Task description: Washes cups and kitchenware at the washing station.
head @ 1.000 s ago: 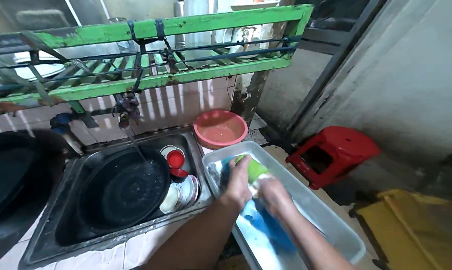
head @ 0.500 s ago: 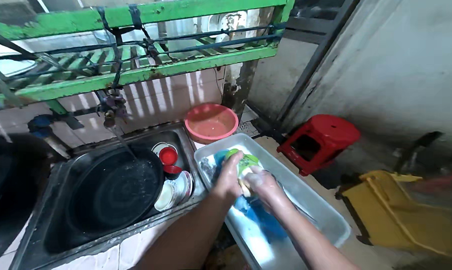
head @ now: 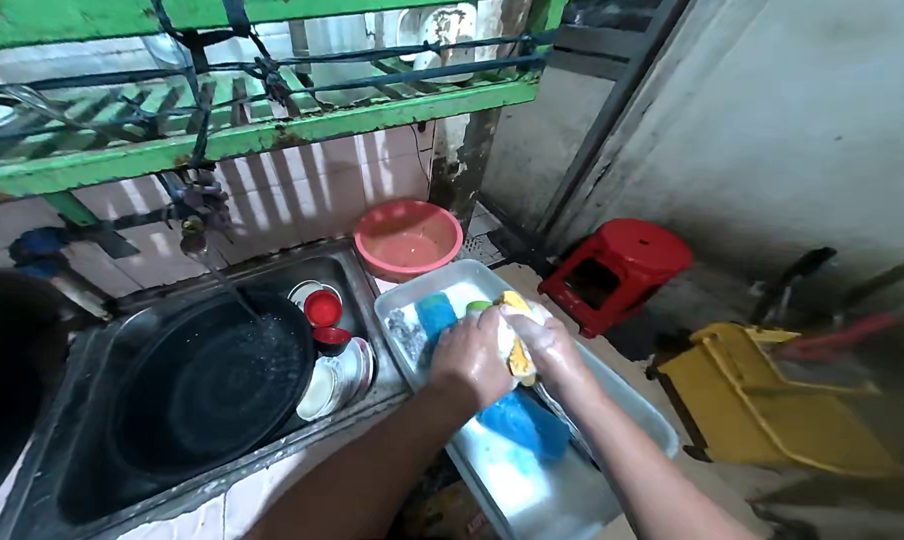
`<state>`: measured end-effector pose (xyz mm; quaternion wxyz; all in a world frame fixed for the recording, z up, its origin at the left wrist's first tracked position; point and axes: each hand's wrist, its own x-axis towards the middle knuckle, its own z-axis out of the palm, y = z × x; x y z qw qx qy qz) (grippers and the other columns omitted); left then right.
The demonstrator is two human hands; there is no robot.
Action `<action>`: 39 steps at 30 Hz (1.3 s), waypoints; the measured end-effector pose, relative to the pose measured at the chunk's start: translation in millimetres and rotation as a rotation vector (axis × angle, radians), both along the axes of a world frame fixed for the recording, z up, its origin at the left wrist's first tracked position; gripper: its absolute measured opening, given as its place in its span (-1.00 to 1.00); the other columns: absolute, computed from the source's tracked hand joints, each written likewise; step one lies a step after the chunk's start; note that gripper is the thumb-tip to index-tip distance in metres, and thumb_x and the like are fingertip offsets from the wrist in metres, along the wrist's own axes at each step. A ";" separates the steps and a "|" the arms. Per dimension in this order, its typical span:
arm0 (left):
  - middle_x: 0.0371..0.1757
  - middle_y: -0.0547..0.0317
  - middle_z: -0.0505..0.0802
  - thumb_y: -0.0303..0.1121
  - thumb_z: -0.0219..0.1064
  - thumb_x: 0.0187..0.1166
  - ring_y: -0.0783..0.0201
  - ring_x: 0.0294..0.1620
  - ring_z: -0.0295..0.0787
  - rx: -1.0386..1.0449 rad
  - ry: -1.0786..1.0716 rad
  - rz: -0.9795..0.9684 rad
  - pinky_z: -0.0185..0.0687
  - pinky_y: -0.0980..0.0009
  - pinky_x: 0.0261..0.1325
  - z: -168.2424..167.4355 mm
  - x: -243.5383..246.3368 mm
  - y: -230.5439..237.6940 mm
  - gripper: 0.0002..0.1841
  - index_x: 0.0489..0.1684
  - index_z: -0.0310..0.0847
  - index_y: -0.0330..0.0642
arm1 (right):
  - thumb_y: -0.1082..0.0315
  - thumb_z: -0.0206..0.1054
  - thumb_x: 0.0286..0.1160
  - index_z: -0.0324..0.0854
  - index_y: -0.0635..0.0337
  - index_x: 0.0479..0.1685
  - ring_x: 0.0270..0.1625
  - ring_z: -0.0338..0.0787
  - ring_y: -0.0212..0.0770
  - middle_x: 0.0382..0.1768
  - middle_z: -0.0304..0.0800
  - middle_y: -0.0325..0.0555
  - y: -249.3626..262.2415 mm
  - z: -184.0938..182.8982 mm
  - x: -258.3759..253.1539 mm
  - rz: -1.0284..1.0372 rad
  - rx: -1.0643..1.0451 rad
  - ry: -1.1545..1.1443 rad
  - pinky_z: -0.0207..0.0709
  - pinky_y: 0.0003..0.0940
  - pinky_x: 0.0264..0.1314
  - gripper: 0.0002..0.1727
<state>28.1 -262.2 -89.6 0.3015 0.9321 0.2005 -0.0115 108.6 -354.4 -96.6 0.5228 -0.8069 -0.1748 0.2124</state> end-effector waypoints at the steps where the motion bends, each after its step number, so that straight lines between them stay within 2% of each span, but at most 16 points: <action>1: 0.47 -0.09 0.67 -0.26 0.58 0.32 -0.09 0.48 0.61 0.043 0.002 -0.027 0.53 -0.12 0.46 -1.6 -2.4 2.9 -0.17 0.72 0.32 -0.06 | 0.15 0.18 0.79 0.57 0.25 0.39 0.06 0.80 0.04 0.04 0.80 0.19 -0.7 -2.2 -5.8 0.002 -0.029 -0.046 0.61 0.13 0.20 -0.58; 2: 0.47 -0.11 0.67 -0.28 0.57 0.33 -0.10 0.48 0.60 0.066 0.000 -0.051 0.53 -0.13 0.45 -3.3 -4.8 7.3 -0.21 0.67 0.38 -0.12 | 0.18 0.16 0.78 0.58 0.29 0.36 0.09 0.80 0.05 0.05 0.80 0.18 -2.0 -3.4 -15.8 0.036 -0.074 -0.188 0.61 0.17 0.21 -0.59; 5: 0.54 -0.16 0.62 -0.31 0.50 0.44 -0.09 0.58 0.50 0.040 0.036 -0.094 0.41 -0.05 0.59 -3.9 -12.3 17.6 -0.41 0.49 0.54 -0.30 | 0.14 0.12 0.66 0.51 0.28 0.58 0.55 0.64 0.13 0.50 0.65 0.14 -3.3 -10.3 -32.7 0.210 -0.114 -0.642 0.47 0.22 0.56 -0.42; 8: 0.57 -0.10 0.61 -0.14 0.56 0.40 -0.04 0.60 0.50 0.083 0.015 -0.141 0.43 -0.02 0.59 0.4 -13.5 13.1 -0.22 0.65 0.41 -0.24 | 0.08 0.09 0.75 0.60 0.26 0.38 0.11 0.80 0.09 0.08 0.81 0.18 0.9 -0.1 -15.8 0.117 -0.053 -0.295 0.60 0.22 0.18 -0.51; 10: 0.60 -0.01 0.60 -0.13 0.57 0.37 0.01 0.60 0.51 0.093 -0.047 -0.116 0.43 0.01 0.59 1.1 -15.4 13.7 -0.13 0.78 0.28 -0.08 | 0.02 0.07 0.78 0.59 0.23 0.39 0.10 0.79 0.09 0.06 0.80 0.20 6.2 4.1 -8.0 0.049 -0.046 -0.112 0.59 0.23 0.20 -0.49; 12: 0.57 -0.07 0.63 -0.30 0.53 0.37 -0.07 0.56 0.55 0.087 -0.144 -0.101 0.45 -0.06 0.54 0.2 -24.3 23.4 -0.22 0.72 0.37 -0.13 | 0.11 0.10 0.81 0.58 0.29 0.35 -0.01 0.80 0.10 -0.03 0.79 0.22 10.9 4.6 -23.8 0.055 -0.049 -0.198 0.62 0.21 0.10 -0.56; 15: 0.51 -0.14 0.67 -0.34 0.54 0.40 -0.16 0.44 0.65 -0.009 -0.229 0.085 0.57 -0.21 0.42 -0.2 -43.3 59.1 -0.27 0.69 0.43 -0.06 | 0.27 0.20 0.72 0.48 0.23 0.61 0.21 0.83 0.11 0.25 0.80 0.19 2.5 -4.6 -49.5 0.322 -0.103 -0.419 0.64 0.19 0.33 -0.49; 18: 0.50 -0.04 0.67 -0.10 0.53 0.45 -0.15 0.27 0.76 0.133 -0.173 0.369 0.70 -0.28 0.18 -10.9 -69.8 129.3 -0.35 0.62 0.51 0.18 | 0.23 0.22 0.66 0.52 0.10 0.63 0.64 0.54 0.07 0.61 0.55 0.02 -27.4 -20.2 -51.8 0.590 -0.261 -0.252 0.33 0.07 0.71 -0.46; 21: 0.52 -0.25 0.62 0.00 0.41 0.60 -0.38 0.31 0.70 0.275 0.066 0.599 0.61 -0.44 0.18 -24.6 -119.8 202.6 -0.52 0.41 0.66 0.01 | 0.13 0.34 0.42 0.76 0.04 0.39 0.63 0.47 0.24 0.54 0.61 0.10 -63.9 -42.7 -49.5 0.585 -0.239 -0.268 0.29 0.17 0.66 -0.48; 24: 0.52 -0.27 0.63 -0.10 0.15 0.81 -0.37 0.48 0.57 0.301 0.170 0.671 0.49 -0.37 0.39 -31.6 -133.2 229.8 -0.60 0.23 0.76 -0.19 | 0.15 0.44 0.36 0.69 0.04 0.47 0.56 0.53 0.24 0.43 0.65 0.20 -64.8 -38.5 -56.6 0.614 -0.341 -0.246 0.36 0.12 0.61 -0.41; 26: 0.47 -0.24 0.68 -0.21 0.16 0.80 -0.28 0.47 0.61 0.264 0.021 0.575 0.49 -0.30 0.46 -19.0 -94.3 208.5 -0.65 0.21 0.78 -0.23 | 0.23 0.55 0.27 0.59 0.20 0.46 0.55 0.53 0.23 0.42 0.62 0.24 -50.9 -35.4 -64.4 0.606 -0.426 -0.233 0.41 0.07 0.61 -0.34; 29: 0.40 -0.14 0.72 -0.27 0.22 0.74 -0.09 0.40 0.69 0.080 -0.146 0.268 0.59 -0.12 0.46 -6.9 -6.7 135.5 -0.69 0.28 0.76 -0.15 | 0.31 0.54 0.29 0.63 0.26 0.29 0.50 0.58 0.25 0.37 0.64 0.25 -39.4 -26.7 -77.0 0.665 -0.567 -0.306 0.54 0.11 0.48 -0.48; 32: 0.52 -0.25 0.62 -0.27 0.27 0.71 -0.22 0.36 0.70 -0.061 0.047 0.023 0.63 -0.21 0.37 -10.1 50.3 47.1 -0.57 0.48 0.56 -0.28 | 0.30 0.42 0.49 0.63 0.25 0.37 0.54 0.53 0.38 0.42 0.61 0.32 -41.5 -23.7 -83.1 0.846 -0.761 -0.327 0.54 0.34 0.39 -0.53; 34: 0.75 -0.35 0.32 -0.30 0.34 0.62 -0.36 0.50 0.55 -0.056 0.247 -0.018 0.56 -0.29 0.39 -32.5 86.1 16.5 -0.33 0.72 0.27 -0.37 | 0.29 0.43 0.47 0.54 0.20 0.53 0.69 0.35 0.41 0.59 0.46 0.31 -50.1 -29.8 -80.4 0.972 -0.835 -0.276 0.32 0.48 0.54 -0.42; 36: 0.88 -0.39 -0.01 -0.26 0.28 0.66 -0.42 0.64 0.37 -0.050 0.326 0.026 0.49 -0.29 0.47 -54.0 109.8 7.4 -0.16 0.90 -0.14 -0.31 | 0.27 0.54 0.31 0.49 0.13 0.59 0.74 0.25 0.40 0.67 0.36 0.26 -54.2 -36.9 -72.8 1.033 -0.871 -0.233 0.27 0.54 0.54 -0.27; 39: 0.90 -0.29 -0.03 -0.26 0.27 0.66 -0.36 0.66 0.35 -0.092 0.329 0.135 0.48 -0.21 0.51 -69.5 120.9 17.3 -0.16 0.92 -0.14 -0.21 | 0.37 0.54 0.26 0.58 0.10 0.49 0.67 0.38 0.36 0.57 0.50 0.21 -53.4 -41.2 -67.5 0.988 -0.792 -0.217 0.38 0.45 0.50 -0.35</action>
